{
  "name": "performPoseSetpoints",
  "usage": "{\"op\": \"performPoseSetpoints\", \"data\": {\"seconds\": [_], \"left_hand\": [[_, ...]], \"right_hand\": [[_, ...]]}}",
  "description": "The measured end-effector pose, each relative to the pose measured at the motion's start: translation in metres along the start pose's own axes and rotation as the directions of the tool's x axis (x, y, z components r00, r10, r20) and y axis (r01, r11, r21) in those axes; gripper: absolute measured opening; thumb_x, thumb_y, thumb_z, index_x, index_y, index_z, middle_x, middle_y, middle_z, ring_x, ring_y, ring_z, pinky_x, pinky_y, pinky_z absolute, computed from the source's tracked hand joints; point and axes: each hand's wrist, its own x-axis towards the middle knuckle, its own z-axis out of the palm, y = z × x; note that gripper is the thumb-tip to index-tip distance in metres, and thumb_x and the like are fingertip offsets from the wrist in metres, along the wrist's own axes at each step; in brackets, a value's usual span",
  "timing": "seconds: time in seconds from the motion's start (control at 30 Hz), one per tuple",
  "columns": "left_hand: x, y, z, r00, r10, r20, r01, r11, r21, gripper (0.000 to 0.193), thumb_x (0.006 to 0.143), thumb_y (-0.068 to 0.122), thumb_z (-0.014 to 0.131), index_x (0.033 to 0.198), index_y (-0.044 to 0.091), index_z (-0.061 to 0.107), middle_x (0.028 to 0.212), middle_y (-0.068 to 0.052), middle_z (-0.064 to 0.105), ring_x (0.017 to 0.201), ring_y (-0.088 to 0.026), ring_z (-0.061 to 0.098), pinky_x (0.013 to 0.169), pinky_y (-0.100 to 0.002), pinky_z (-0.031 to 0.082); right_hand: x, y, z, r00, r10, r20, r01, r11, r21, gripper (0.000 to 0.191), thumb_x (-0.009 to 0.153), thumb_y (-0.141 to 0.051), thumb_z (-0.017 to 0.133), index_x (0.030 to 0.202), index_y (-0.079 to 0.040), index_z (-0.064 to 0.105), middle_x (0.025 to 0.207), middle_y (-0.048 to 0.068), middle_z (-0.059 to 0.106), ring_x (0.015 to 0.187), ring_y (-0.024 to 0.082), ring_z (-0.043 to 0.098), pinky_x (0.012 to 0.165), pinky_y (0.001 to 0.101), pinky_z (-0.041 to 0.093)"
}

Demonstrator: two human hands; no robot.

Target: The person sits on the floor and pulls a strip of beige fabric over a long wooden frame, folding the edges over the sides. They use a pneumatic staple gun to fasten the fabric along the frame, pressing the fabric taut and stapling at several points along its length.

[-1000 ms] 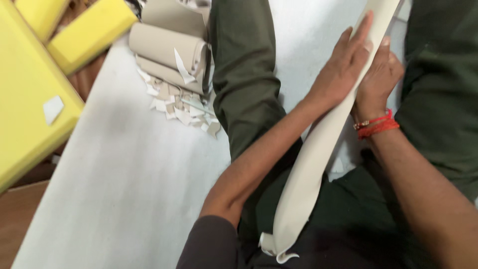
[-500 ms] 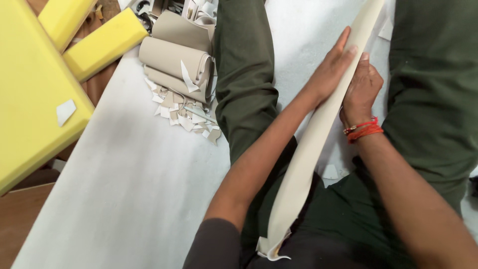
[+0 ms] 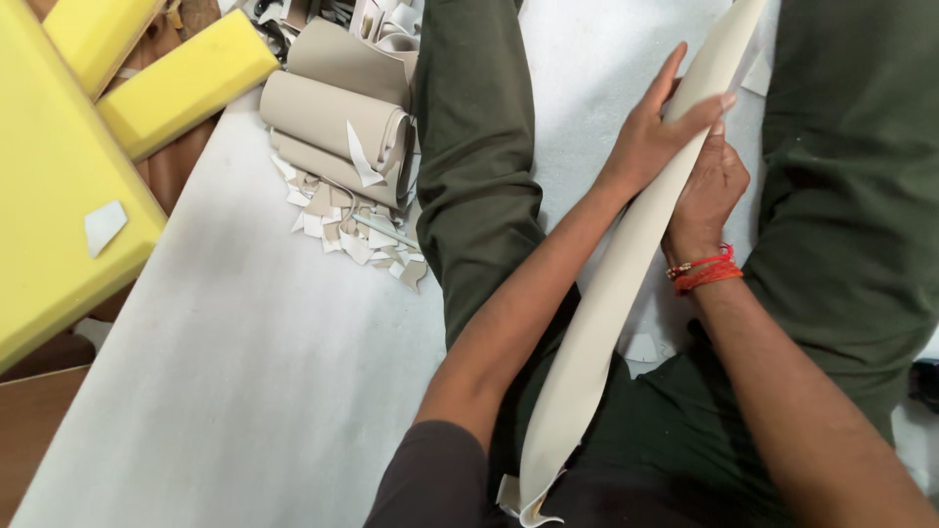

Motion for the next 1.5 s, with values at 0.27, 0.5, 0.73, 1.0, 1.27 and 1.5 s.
{"op": "performPoseSetpoints", "data": {"seconds": [0.27, 0.5, 0.73, 1.0, 1.27, 1.5], "left_hand": [[-0.050, 0.007, -0.011, 0.986, 0.110, 0.128, -0.115, 0.993, 0.036, 0.089, 0.096, 0.033, 0.071, 0.168, 0.007, 0.025, 0.164, -0.022, 0.042, 0.152, -0.030, 0.043, 0.125, -0.038, 0.034], [-0.051, 0.020, -0.020, 0.952, 0.018, 0.305, -0.091, 0.970, 0.226, 0.076, 0.100, 0.025, 0.050, 0.163, 0.001, 0.016, 0.164, -0.024, 0.033, 0.150, -0.032, 0.033, 0.119, -0.039, 0.028], [-0.044, 0.013, -0.014, 0.672, 0.638, 0.376, -0.735, 0.515, 0.441, 0.037, 0.108, 0.010, 0.043, 0.145, 0.003, 0.043, 0.163, -0.030, 0.040, 0.149, -0.029, 0.047, 0.122, -0.029, 0.041], [-0.040, 0.011, -0.018, 0.829, 0.431, 0.357, -0.555, 0.715, 0.425, 0.052, 0.099, 0.000, 0.047, 0.149, -0.009, 0.037, 0.153, -0.035, 0.043, 0.135, -0.036, 0.053, 0.109, -0.031, 0.043], [-0.024, 0.006, -0.013, 0.767, 0.495, 0.408, -0.641, 0.618, 0.456, 0.048, 0.102, -0.001, 0.042, 0.150, -0.005, 0.036, 0.155, -0.033, 0.044, 0.124, -0.025, 0.057, 0.115, -0.032, 0.041], [-0.017, 0.005, -0.004, 0.845, 0.428, 0.320, -0.522, 0.791, 0.320, 0.051, 0.100, -0.003, 0.038, 0.152, -0.008, 0.036, 0.150, -0.032, 0.045, 0.135, -0.032, 0.052, 0.117, -0.035, 0.036]], "right_hand": [[0.014, 0.036, -0.023, 0.983, -0.181, 0.023, 0.173, 0.886, -0.429, 0.031, 0.111, -0.017, 0.045, 0.093, 0.000, 0.063, 0.086, 0.006, 0.066, 0.078, 0.017, 0.062, 0.067, 0.0342, 0.050], [0.014, 0.015, -0.032, 0.952, -0.305, -0.014, 0.257, 0.825, -0.504, 0.030, 0.107, -0.024, 0.045, 0.107, -0.001, 0.065, 0.102, 0.020, 0.067, 0.097, 0.038, 0.064, 0.085, 0.0469, 0.051], [-0.002, -0.056, -0.022, 0.956, 0.121, -0.267, -0.173, 0.969, -0.178, 0.051, 0.109, -0.041, 0.057, 0.076, -0.001, 0.061, 0.066, 0.017, 0.059, 0.060, 0.025, 0.055, 0.060, 0.0425, 0.044], [-0.006, -0.021, -0.032, 0.954, 0.252, -0.165, -0.255, 0.967, 0.003, 0.053, 0.109, -0.042, 0.063, 0.073, -0.004, 0.057, 0.066, 0.002, 0.055, 0.062, 0.009, 0.047, 0.056, 0.0329, 0.041], [0.000, 0.012, -0.058, 0.900, 0.355, 0.254, -0.411, 0.885, 0.219, 0.035, 0.110, -0.037, 0.068, 0.090, -0.009, 0.064, 0.075, -0.002, 0.060, 0.063, 0.006, 0.052, 0.056, 0.0234, 0.042], [0.003, 0.028, -0.068, 0.877, 0.338, 0.340, -0.424, 0.879, 0.219, 0.031, 0.111, -0.034, 0.071, 0.098, -0.006, 0.067, 0.081, -0.001, 0.063, 0.069, 0.005, 0.056, 0.061, 0.0214, 0.044]]}}
